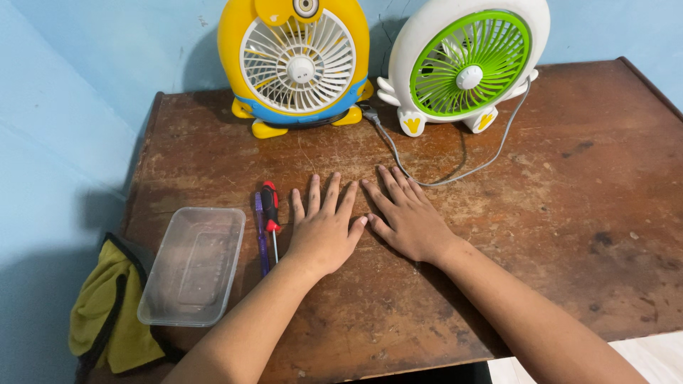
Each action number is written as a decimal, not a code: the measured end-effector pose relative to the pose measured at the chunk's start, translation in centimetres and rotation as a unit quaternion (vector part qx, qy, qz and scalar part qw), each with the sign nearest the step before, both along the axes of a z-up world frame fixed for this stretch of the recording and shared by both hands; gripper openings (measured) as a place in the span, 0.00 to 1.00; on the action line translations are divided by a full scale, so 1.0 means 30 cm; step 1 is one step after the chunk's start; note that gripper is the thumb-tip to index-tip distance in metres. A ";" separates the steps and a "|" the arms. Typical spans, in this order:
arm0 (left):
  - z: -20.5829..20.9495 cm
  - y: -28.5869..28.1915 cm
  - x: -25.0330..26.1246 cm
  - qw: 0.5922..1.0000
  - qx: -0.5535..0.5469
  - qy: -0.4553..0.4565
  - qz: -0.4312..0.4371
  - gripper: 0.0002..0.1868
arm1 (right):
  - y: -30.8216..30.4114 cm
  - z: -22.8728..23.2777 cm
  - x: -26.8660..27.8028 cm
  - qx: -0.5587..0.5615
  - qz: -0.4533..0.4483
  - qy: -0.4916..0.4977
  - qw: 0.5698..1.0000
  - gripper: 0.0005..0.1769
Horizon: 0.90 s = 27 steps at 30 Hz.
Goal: The person disassembles a white and green duck-shaped electric fan on a wooden table. They remove the front grille, then use a screwdriver to remove the central hub and fan blade. They continue to unscrew and separate the rear grille and base, placing removed parts and screws on the table.
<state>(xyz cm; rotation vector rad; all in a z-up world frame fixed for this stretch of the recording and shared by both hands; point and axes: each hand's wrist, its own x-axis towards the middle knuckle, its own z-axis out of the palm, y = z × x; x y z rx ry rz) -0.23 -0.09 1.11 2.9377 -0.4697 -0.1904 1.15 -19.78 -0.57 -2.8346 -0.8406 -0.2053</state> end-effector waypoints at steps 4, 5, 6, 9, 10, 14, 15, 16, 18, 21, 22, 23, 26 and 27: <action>-0.003 0.002 0.000 1.000 0.002 -0.001 -0.002 0.37 | -0.001 -0.001 0.002 -0.001 0.004 -0.003 1.000 0.37; -0.005 0.003 0.000 1.000 -0.001 -0.003 -0.002 0.37 | -0.001 -0.002 0.002 0.002 0.005 -0.004 1.000 0.37; -0.007 0.003 0.001 1.000 -0.004 -0.006 -0.002 0.37 | -0.003 -0.002 0.001 0.005 0.006 -0.006 1.000 0.37; -0.016 0.004 0.000 1.000 -0.013 -0.012 0.000 0.37 | -0.003 -0.001 0.000 0.012 0.006 0.007 1.000 0.37; -0.019 0.006 -0.001 1.000 -0.019 -0.020 -0.001 0.37 | -0.003 0.000 -0.001 0.014 0.008 0.006 1.000 0.36; -0.025 0.008 -0.003 0.998 -0.038 -0.045 0.000 0.37 | -0.006 0.008 -0.001 0.032 0.013 0.004 0.999 0.36; -0.028 0.009 -0.004 0.998 -0.043 -0.049 0.002 0.37 | -0.007 0.008 -0.002 0.038 0.013 0.006 0.999 0.36; -0.032 0.009 -0.006 0.998 -0.045 -0.053 0.002 0.37 | -0.009 0.007 -0.004 0.041 0.013 0.008 0.999 0.36; -0.036 0.010 -0.007 0.997 -0.050 -0.063 0.003 0.37 | -0.010 0.007 -0.003 0.046 0.015 0.011 0.999 0.36; -0.038 0.011 -0.006 0.997 -0.054 -0.061 0.004 0.37 | -0.009 0.012 -0.006 0.054 0.016 0.003 0.998 0.36; -0.038 0.011 -0.006 0.997 -0.054 -0.063 0.004 0.37 | -0.007 0.014 -0.008 0.055 0.016 0.005 0.998 0.36; -0.038 0.011 -0.006 0.996 -0.054 -0.066 0.003 0.37 | -0.007 0.016 -0.009 0.056 0.016 0.007 0.998 0.36; -0.037 0.009 -0.006 0.996 -0.053 -0.074 0.000 0.37 | -0.008 0.022 -0.009 0.056 0.016 0.015 0.998 0.36; -0.037 0.008 -0.006 0.996 -0.053 -0.077 -0.002 0.37 | -0.008 0.023 -0.009 0.056 0.015 0.018 0.998 0.36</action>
